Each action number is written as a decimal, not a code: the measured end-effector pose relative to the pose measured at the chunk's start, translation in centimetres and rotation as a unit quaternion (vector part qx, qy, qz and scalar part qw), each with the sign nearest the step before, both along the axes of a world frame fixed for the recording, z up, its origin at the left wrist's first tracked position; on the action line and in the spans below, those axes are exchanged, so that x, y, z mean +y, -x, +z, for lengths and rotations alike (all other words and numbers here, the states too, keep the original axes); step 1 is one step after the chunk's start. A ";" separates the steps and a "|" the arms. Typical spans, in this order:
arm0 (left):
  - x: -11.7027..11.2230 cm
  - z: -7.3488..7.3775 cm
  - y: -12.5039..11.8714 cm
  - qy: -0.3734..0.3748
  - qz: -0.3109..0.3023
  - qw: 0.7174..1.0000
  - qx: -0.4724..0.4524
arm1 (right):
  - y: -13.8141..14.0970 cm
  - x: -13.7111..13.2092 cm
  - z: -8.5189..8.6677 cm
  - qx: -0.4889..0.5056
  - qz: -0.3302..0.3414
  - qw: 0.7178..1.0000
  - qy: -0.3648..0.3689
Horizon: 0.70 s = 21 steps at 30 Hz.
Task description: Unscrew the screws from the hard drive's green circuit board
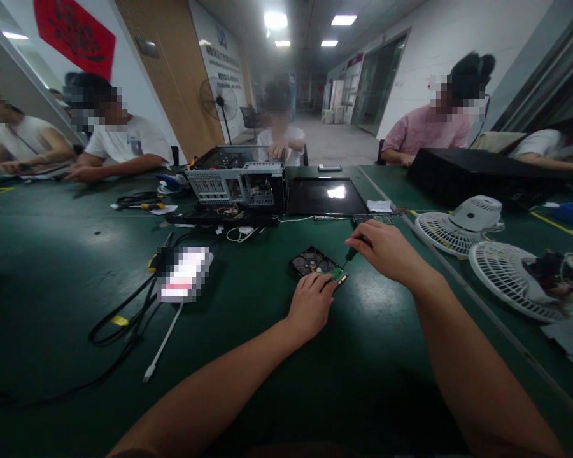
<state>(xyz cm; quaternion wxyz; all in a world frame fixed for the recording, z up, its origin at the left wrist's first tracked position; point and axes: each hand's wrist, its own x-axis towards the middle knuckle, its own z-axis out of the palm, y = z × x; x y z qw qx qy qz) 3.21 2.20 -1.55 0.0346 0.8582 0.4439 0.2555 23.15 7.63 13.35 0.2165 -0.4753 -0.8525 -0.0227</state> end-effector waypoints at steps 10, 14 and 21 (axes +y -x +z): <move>0.0 0.2 0.1 0.001 -0.004 1.000 -0.004 | -1.5 0.2 0.4 -0.006 0.003 1.000 0.029; 0.0 0.0 0.1 -0.002 -0.006 1.000 -0.006 | -1.4 0.2 0.4 -0.002 0.015 1.000 0.023; 0.0 -0.1 0.0 -0.010 -0.006 1.000 -0.008 | -1.3 0.5 -0.3 -0.001 -0.002 1.000 -0.016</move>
